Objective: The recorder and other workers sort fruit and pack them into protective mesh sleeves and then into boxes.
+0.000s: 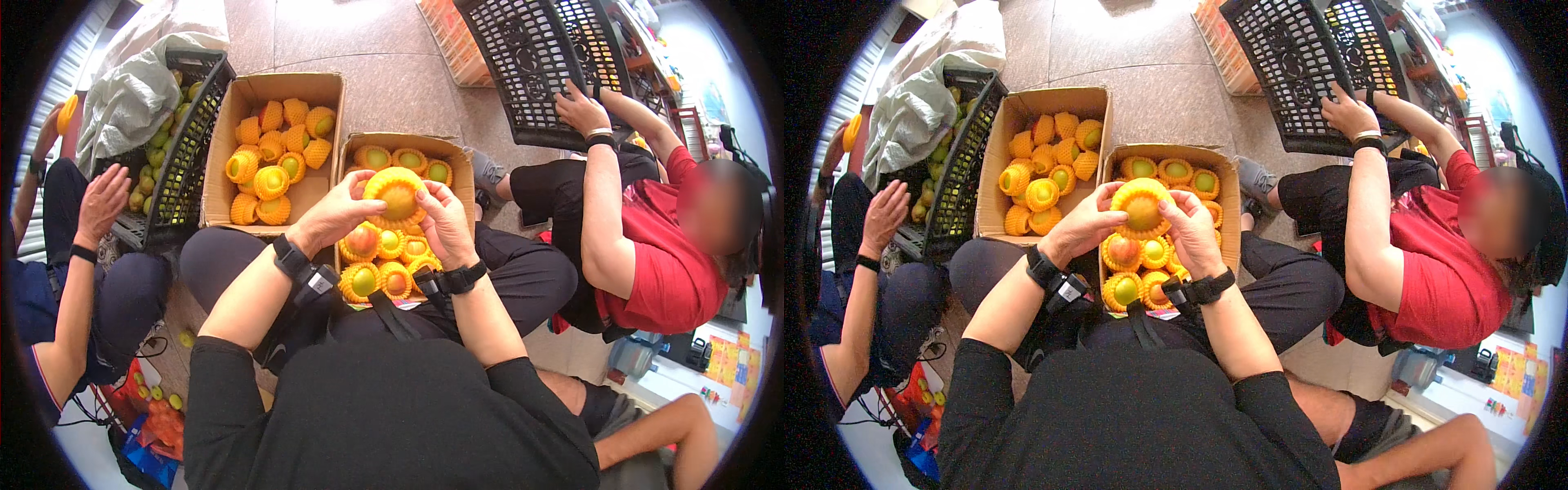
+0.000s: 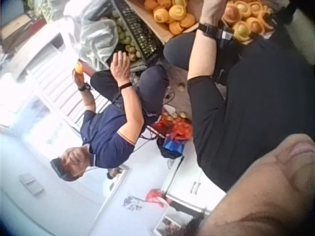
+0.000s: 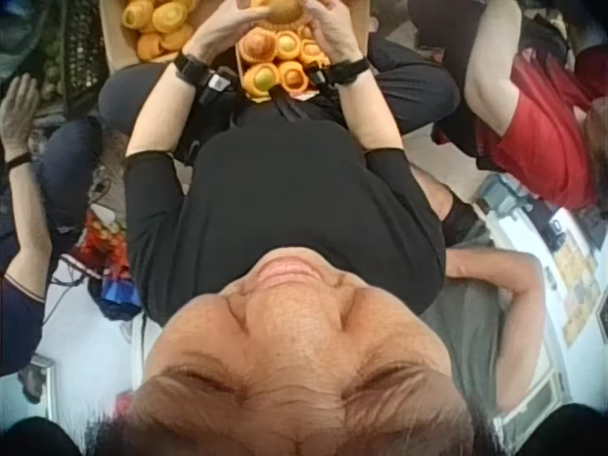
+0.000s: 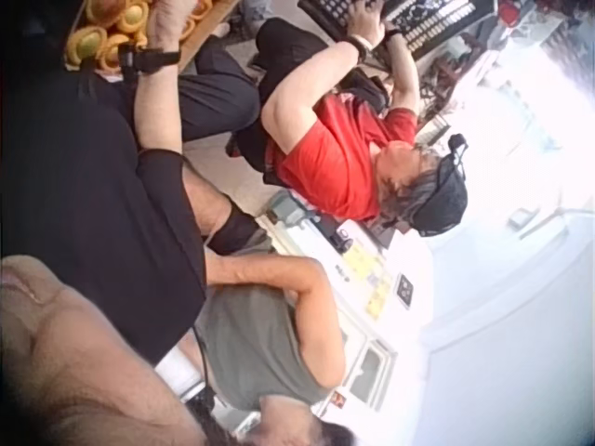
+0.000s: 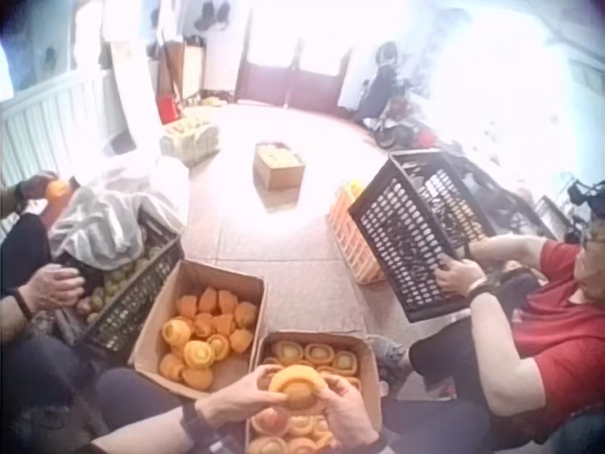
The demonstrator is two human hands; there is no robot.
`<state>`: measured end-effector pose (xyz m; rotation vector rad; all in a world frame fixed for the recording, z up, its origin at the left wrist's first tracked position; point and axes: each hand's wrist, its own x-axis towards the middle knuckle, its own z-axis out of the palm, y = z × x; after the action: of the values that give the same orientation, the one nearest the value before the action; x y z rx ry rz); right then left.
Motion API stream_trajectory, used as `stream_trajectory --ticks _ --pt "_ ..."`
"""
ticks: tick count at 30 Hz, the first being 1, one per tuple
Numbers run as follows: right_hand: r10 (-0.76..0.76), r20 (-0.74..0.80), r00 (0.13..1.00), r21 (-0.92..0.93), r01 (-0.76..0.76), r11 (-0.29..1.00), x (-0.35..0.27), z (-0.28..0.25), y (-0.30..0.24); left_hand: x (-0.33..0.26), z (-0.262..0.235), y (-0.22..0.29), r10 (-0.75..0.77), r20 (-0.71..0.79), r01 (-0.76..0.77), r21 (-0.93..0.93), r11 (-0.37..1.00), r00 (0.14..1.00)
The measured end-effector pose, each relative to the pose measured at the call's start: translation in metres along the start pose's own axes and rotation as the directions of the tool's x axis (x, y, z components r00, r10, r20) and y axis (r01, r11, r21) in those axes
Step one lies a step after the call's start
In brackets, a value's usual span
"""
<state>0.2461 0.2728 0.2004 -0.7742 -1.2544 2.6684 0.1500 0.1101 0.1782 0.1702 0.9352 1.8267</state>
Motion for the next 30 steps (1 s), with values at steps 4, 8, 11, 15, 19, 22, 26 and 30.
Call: stream_trajectory --ticks 4,8,11,15,19,22,26,30 --pt "0.02 0.073 0.997 -0.008 -0.019 1.0 -0.01 0.013 0.009 -0.003 -0.004 -0.006 0.064 0.005 -0.061 -0.218 0.974 0.998" --pt "-0.091 0.059 0.994 -0.441 0.108 0.891 -0.014 0.018 0.013 -0.003 0.002 -0.006 0.039 -0.019 -0.043 -0.376 0.926 0.999" --pt "-0.159 0.063 0.985 -0.653 0.162 0.74 -0.011 0.014 0.004 -0.004 0.004 -0.002 0.002 -0.016 -0.008 -0.361 0.933 1.0" --pt "-0.036 0.111 0.993 -0.371 0.075 0.925 -0.014 0.014 -0.003 -0.006 0.006 0.001 0.018 0.039 -0.007 -0.273 0.962 0.999" --pt "0.001 0.143 0.99 -0.115 0.015 0.993 -0.016 0.013 -0.002 -0.007 0.008 0.003 0.078 0.09 -0.045 -0.327 0.944 0.993" --pt "0.056 0.141 0.988 -0.048 -0.05 0.998 -0.013 0.012 -0.001 -0.007 0.009 0.004 0.089 0.121 -0.043 -0.345 0.938 0.989" --pt "0.127 0.144 0.981 -0.02 -0.125 0.992 -0.014 0.01 -0.008 -0.005 0.005 0.002 0.09 0.116 -0.069 -0.171 0.983 0.989" --pt "0.002 0.051 0.999 -0.35 0.016 0.937 -0.007 0.007 -0.008 -0.002 0.002 0.003 0.014 0.106 -0.001 -0.121 0.993 0.994"
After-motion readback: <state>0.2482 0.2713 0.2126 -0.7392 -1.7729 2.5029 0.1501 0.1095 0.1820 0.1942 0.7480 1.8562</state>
